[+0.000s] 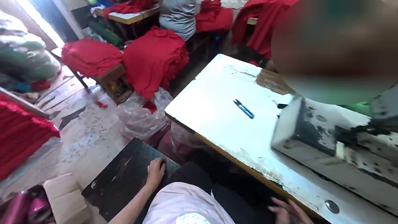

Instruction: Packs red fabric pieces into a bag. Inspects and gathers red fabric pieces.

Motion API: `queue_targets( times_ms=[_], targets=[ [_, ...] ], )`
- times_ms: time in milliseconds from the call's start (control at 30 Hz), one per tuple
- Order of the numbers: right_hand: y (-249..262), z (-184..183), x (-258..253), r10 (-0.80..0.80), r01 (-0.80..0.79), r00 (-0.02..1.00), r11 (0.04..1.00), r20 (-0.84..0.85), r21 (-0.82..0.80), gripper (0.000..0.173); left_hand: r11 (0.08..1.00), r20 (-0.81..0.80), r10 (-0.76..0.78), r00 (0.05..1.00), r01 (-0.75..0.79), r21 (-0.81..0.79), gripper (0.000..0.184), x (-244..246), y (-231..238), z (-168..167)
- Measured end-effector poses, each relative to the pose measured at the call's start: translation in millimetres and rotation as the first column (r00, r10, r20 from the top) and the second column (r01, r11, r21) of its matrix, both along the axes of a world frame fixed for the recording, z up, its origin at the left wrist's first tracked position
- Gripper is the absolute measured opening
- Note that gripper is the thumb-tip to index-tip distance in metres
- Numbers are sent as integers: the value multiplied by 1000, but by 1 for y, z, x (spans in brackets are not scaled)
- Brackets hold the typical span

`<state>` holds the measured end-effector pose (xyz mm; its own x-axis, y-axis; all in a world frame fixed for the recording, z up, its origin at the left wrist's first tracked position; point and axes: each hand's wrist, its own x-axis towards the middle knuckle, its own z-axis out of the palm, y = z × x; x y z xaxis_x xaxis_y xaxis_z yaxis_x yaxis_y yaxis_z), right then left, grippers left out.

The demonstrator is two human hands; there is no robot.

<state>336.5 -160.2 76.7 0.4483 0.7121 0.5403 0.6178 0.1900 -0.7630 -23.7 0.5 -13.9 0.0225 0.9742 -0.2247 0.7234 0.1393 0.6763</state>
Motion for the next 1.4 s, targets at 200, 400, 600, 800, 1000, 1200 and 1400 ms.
queue_targets(
  times_ms=[200,400,600,800,1000,1200,1400],
  targets=[
    [137,26,-74,390,-427,855,903,341,39,25,982,-13,123,992,-120,146,31,-32,5,-18],
    [261,73,-150,644,-640,604,743,470,-197,26,920,32,191,981,-190,342,28,-46,24,-34],
    [389,75,-197,748,-648,400,640,530,-413,34,876,102,229,968,-251,412,32,-53,79,-23],
    [420,86,-215,731,-427,281,676,623,-601,68,937,25,181,983,-180,299,46,-84,195,3],
    [422,75,-218,614,-431,337,774,713,-463,65,1000,-201,4,980,1,27,51,-104,342,-13],
    [426,84,-219,676,-402,314,731,667,-552,62,970,-392,-212,895,142,-199,62,-135,403,-83],
    [427,82,-217,710,-411,297,699,639,-585,61,692,-299,-78,951,-164,-703,61,-138,344,-65]
  ],
)
